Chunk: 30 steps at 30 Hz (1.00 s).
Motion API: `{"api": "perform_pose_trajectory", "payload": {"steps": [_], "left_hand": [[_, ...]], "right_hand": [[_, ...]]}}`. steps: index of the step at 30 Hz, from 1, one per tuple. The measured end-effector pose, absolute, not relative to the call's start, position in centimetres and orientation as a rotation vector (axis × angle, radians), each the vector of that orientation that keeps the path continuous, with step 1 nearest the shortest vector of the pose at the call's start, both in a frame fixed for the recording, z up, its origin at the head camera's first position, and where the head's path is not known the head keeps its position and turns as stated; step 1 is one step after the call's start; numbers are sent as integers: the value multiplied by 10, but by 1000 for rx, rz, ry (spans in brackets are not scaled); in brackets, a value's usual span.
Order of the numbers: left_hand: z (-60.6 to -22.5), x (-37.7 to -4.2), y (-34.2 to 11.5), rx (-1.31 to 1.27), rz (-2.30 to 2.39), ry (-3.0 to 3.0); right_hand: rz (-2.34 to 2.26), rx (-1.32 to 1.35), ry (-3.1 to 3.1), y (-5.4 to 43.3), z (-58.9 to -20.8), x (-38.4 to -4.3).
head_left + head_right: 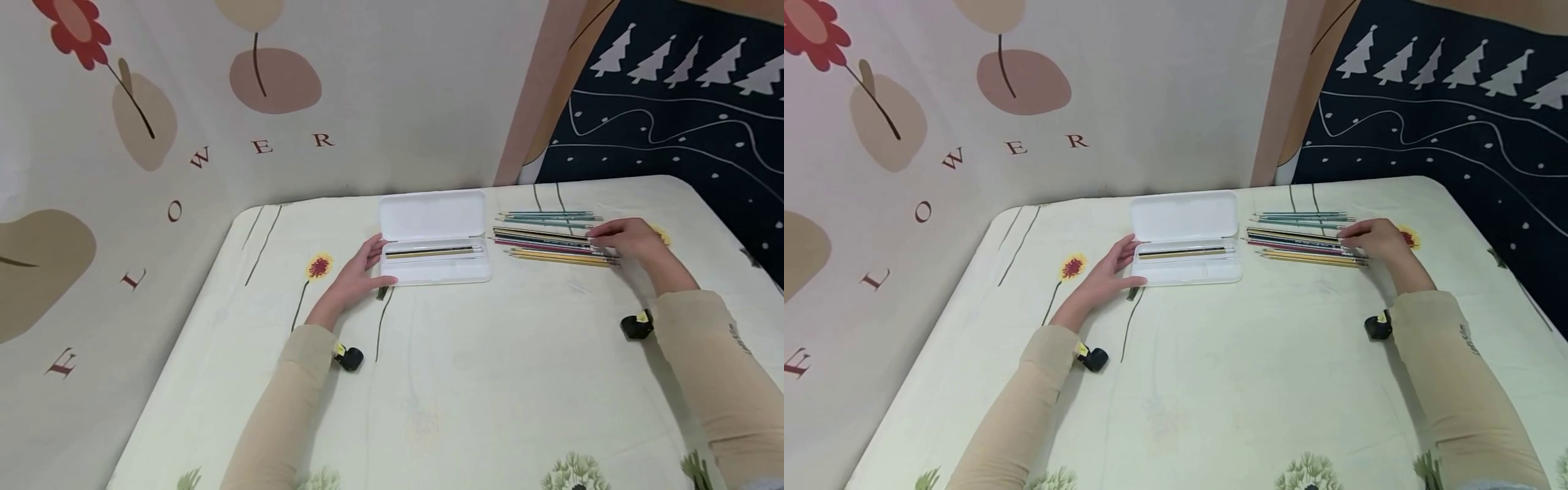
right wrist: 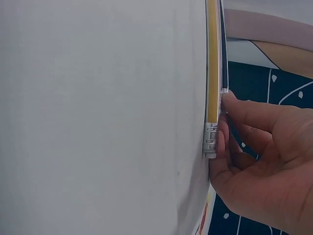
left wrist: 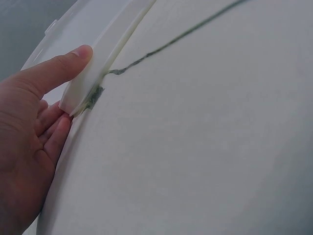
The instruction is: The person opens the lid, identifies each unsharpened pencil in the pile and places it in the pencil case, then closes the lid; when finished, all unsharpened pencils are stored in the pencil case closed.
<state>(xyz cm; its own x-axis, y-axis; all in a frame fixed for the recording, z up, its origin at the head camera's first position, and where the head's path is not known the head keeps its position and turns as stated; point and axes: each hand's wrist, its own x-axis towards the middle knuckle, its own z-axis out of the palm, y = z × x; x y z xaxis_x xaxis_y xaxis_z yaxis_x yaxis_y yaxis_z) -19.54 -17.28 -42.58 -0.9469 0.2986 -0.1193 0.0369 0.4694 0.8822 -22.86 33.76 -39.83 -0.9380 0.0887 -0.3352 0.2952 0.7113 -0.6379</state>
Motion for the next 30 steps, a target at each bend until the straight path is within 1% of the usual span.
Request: {"api": "perform_pose_trajectory", "payload": {"steps": [7, 13, 21, 30], "left_hand": [[-424, -195, -171, 277, 1449, 2481], [-422, -195, -171, 270, 1439, 2481], [-424, -195, -171, 277, 1443, 2480], [-423, -195, -171, 270, 1439, 2483]], "right_hand": [[-1089, 349, 2650, 336, -394, -223], [-1228, 413, 2637, 334, -388, -215], [-1412, 466, 2605, 331, -378, -213], [-1598, 407, 2568, 326, -368, -210]]}}
